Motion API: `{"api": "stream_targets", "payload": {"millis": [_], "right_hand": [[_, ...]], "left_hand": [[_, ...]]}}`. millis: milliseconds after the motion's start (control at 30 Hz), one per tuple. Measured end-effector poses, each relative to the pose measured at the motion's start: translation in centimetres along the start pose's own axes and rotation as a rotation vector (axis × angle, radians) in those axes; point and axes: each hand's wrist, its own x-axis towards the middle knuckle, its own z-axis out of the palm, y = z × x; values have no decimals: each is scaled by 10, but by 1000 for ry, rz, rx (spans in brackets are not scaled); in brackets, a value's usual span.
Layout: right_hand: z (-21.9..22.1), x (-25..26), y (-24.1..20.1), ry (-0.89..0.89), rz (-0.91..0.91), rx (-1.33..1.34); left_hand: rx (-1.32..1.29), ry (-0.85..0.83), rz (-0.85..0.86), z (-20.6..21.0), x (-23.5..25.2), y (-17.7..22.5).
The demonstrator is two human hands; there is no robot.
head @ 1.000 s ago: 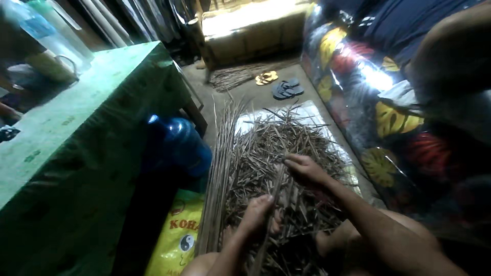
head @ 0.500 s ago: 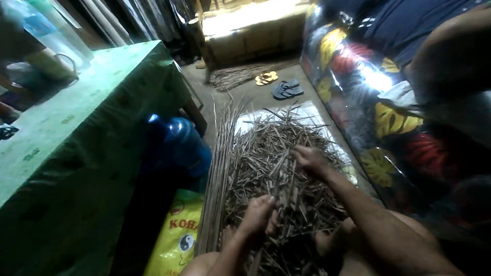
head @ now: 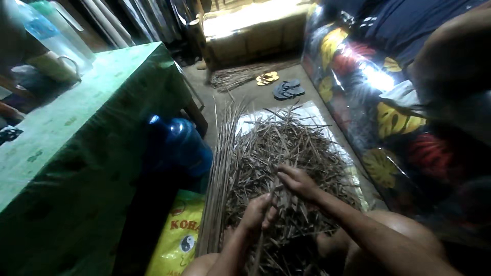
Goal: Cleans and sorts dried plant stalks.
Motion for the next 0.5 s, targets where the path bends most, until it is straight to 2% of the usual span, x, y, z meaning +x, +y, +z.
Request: {"api": "stream_targets", "payload": {"millis": [133,400,467,500], "right_hand": [[-18,15,14,122,69,8],[-74,45,45,456,346,347],[-80,43,36,461,399,402],[-79,40,27,406,422,411]], "left_hand": [[-15,-64,-37,-1,-1,-5],[-16,-146,-79,-3,-8,-13],[8,-119,-76,-2,-8,-11],[31,-86,-69,-1,-8,-9]]}}
